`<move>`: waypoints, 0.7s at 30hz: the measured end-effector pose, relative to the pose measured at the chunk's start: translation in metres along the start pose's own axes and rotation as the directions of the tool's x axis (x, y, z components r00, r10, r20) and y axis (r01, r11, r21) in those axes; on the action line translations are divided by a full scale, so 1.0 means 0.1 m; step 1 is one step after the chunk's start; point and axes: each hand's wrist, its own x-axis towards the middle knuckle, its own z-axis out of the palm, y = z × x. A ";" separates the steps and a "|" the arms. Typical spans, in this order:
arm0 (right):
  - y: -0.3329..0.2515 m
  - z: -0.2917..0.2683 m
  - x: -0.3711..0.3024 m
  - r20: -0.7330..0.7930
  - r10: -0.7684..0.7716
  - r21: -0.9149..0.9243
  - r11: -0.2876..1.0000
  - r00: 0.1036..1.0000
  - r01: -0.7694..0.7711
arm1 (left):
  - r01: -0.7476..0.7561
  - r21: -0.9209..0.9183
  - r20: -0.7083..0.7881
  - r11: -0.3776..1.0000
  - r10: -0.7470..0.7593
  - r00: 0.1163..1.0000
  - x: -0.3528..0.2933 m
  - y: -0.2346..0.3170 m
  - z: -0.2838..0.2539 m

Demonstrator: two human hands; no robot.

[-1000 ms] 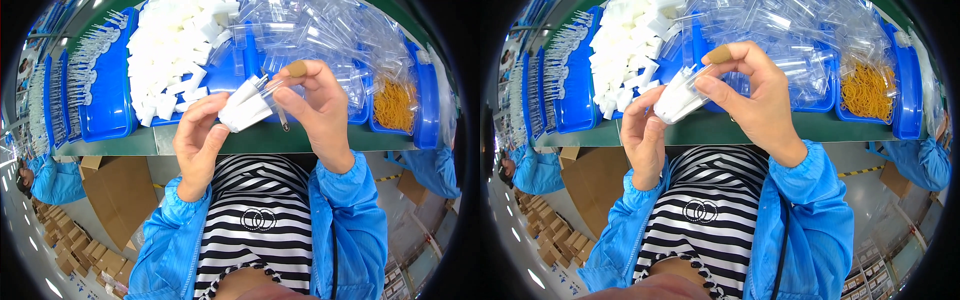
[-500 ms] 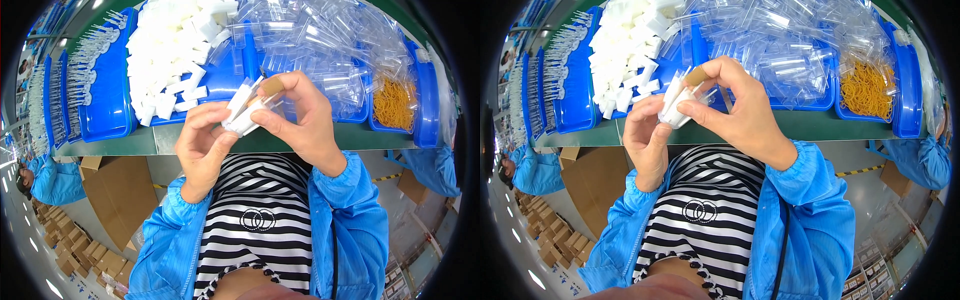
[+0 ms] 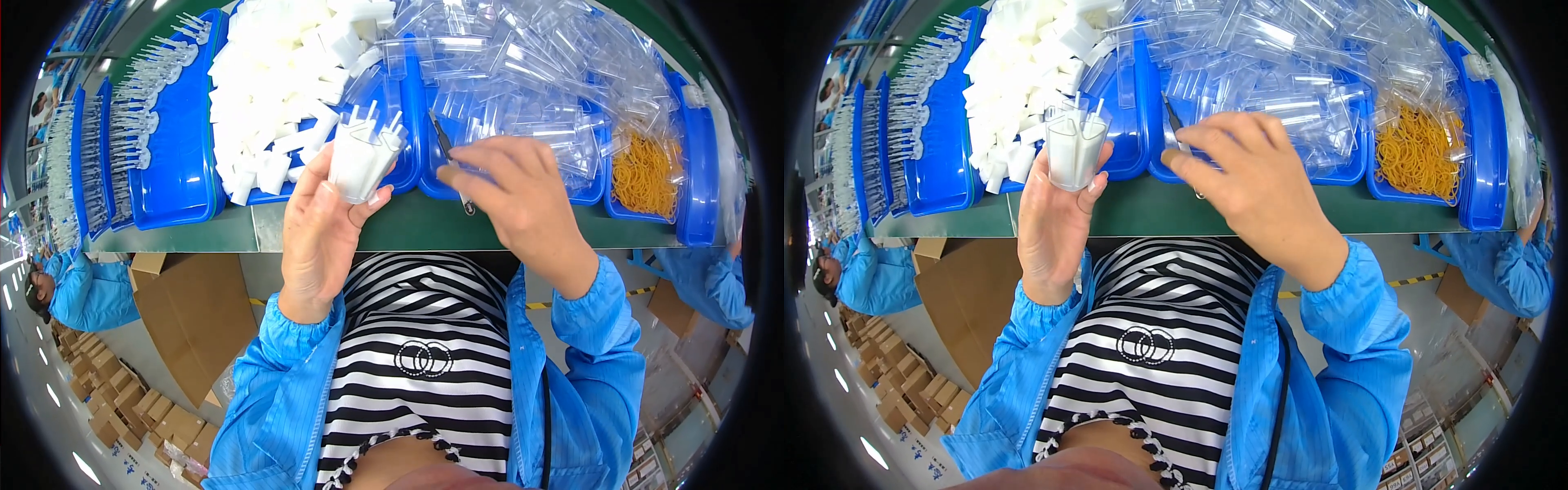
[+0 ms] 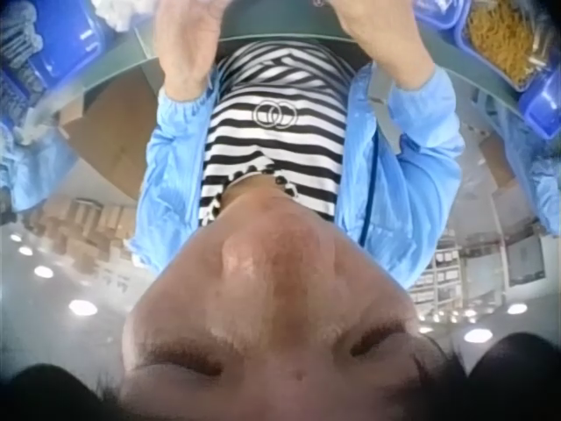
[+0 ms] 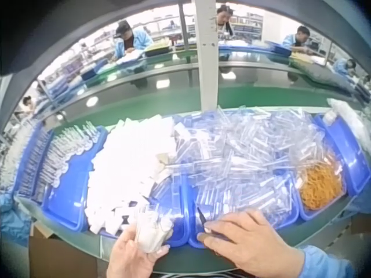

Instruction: The person assembles components by inserting foam pieces into clear plastic sleeves, grouping them into a bundle, securing the bundle with a rubber band, and adjusting the pieces with tweezers before assembling and securing another bundle.

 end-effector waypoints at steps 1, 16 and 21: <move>-0.03 0.00 0.00 -0.001 -0.003 0.002 1.000 1.000 0.003 | -0.015 0.082 -0.017 0.997 0.017 1.000 -0.01 -0.02 0.00; 0.14 0.11 0.16 -0.329 0.071 0.346 0.937 0.942 0.051 | -0.021 0.190 -0.037 0.982 0.028 0.999 0.00 -0.07 0.00; 0.06 0.24 0.28 -0.281 0.248 0.438 0.893 0.927 -0.106 | -0.043 0.289 0.010 0.956 0.042 0.999 -0.05 -0.09 0.00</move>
